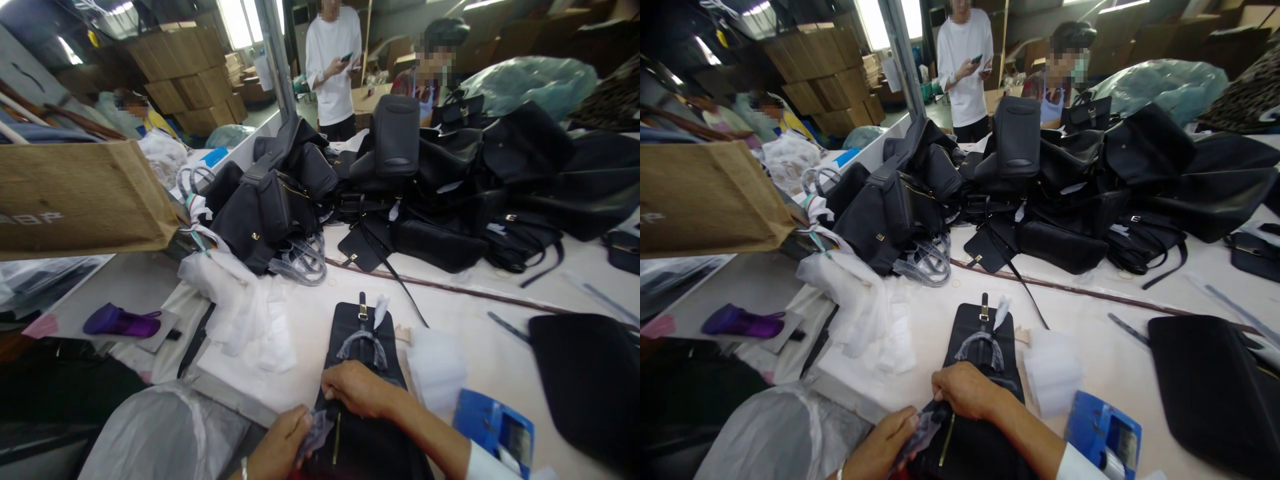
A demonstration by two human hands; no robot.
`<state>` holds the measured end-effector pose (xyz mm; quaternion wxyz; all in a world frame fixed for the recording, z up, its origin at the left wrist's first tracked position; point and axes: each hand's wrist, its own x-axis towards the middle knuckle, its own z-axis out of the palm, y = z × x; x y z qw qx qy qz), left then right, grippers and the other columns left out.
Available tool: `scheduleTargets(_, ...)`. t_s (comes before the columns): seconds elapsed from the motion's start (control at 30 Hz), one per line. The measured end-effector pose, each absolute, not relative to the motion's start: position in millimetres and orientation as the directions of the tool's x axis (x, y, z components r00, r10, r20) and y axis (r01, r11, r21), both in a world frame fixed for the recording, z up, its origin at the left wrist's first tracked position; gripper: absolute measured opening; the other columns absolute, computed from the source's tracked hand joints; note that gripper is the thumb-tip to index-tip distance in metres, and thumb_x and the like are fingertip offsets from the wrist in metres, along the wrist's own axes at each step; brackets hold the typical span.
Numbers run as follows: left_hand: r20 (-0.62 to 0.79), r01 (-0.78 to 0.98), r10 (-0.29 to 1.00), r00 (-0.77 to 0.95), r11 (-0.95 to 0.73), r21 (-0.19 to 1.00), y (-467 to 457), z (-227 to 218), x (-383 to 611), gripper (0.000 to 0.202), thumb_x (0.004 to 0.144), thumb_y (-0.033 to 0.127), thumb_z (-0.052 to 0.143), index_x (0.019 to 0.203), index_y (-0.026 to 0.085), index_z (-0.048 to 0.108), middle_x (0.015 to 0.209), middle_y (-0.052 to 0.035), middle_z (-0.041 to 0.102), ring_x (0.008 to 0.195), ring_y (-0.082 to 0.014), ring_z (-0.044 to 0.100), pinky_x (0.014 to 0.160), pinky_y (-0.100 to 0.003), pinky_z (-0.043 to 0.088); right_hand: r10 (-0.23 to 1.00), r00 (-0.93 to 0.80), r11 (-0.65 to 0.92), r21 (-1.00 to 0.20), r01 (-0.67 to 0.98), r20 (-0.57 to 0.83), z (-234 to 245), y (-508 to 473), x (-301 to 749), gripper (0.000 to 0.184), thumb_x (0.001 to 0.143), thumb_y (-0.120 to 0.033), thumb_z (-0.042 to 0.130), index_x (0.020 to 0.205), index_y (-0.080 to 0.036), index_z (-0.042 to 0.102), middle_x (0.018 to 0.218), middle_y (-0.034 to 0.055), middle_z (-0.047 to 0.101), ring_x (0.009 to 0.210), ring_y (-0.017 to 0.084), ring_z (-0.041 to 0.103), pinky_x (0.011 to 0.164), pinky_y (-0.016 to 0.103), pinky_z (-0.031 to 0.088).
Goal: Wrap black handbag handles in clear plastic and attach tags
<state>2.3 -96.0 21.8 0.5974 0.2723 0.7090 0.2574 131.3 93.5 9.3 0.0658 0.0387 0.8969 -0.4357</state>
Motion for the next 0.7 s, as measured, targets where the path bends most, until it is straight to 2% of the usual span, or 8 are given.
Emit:
scheduleTargets(0.13, -0.670, 0.151, 0.727, -0.149, 0.686, 0.711, -88.7, 19.4, 5.4, 0.054, 0.085, 0.067, 0.035, 0.079, 0.019, 0.057, 0.067, -0.0008, 0.058, 0.065, -0.0171, 0.051, 0.060, -0.027, 0.041, -0.028, -0.990, 0.659, -0.747, 0.084, -0.136, 7.6, 83.6, 122.9, 0.018, 0.082, -0.015, 0.050, 0.090, -0.019, 0.066, 0.088, 0.0045, 0.073, 0.082, 0.018, 0.066, 0.067, 0.023, 0.040)
scheduleTargets(0.23, -0.656, 0.149, 0.744, -0.132, 0.669, 0.728, -84.2, 10.5, 8.5, 0.054, 0.086, 0.065, 0.035, 0.088, 0.017, 0.060, 0.071, -0.0019, 0.059, 0.067, -0.0174, 0.052, 0.061, -0.027, 0.041, -0.035, -0.988, 0.635, -0.767, 0.093, -0.150, 0.8, 81.0, 121.6, 0.022, 0.082, -0.015, 0.050, 0.094, -0.020, 0.067, 0.090, 0.0042, 0.073, 0.082, 0.018, 0.066, 0.067, 0.022, 0.041)
scheduleTargets(0.37, -0.655, 0.134, 0.737, -0.167, 0.676, 0.725, -82.7, -4.1, 9.1, 0.049, 0.087, 0.063, 0.038, 0.081, 0.018, 0.056, 0.074, -0.0024, 0.056, 0.069, -0.0167, 0.050, 0.060, -0.026, 0.039, 0.001, -0.985, 0.616, -0.776, 0.135, -0.170, -17.5, 98.7, 131.1, 0.025, 0.083, -0.017, 0.052, 0.103, -0.023, 0.067, 0.095, 0.0022, 0.073, 0.089, 0.017, 0.065, 0.076, 0.024, 0.041)
scheduleTargets(0.5, -0.663, 0.159, 0.729, -0.173, 0.685, 0.711, -78.0, -12.4, 4.6, 0.047, 0.087, 0.062, 0.036, 0.074, 0.020, 0.052, 0.071, -0.0017, 0.053, 0.067, -0.0164, 0.049, 0.060, -0.026, 0.038, 0.035, -0.984, 0.673, -0.724, 0.151, -0.172, -34.3, 116.3, 137.4, 0.019, 0.080, -0.016, 0.056, 0.091, -0.020, 0.071, 0.089, 0.0048, 0.074, 0.089, 0.020, 0.064, 0.084, 0.030, 0.039)
scheduleTargets(0.7, -0.654, 0.285, 0.740, -0.158, 0.668, 0.687, -54.1, -19.0, 6.2, 0.046, 0.088, 0.059, 0.035, 0.072, 0.020, 0.053, 0.071, -0.0028, 0.056, 0.069, -0.0183, 0.050, 0.064, -0.028, 0.038, -0.010, -0.990, 0.662, -0.743, 0.098, -0.139, -44.1, 107.9, 127.0, 0.017, 0.078, -0.015, 0.057, 0.084, -0.020, 0.072, 0.081, 0.0036, 0.074, 0.079, 0.019, 0.066, 0.074, 0.027, 0.041)
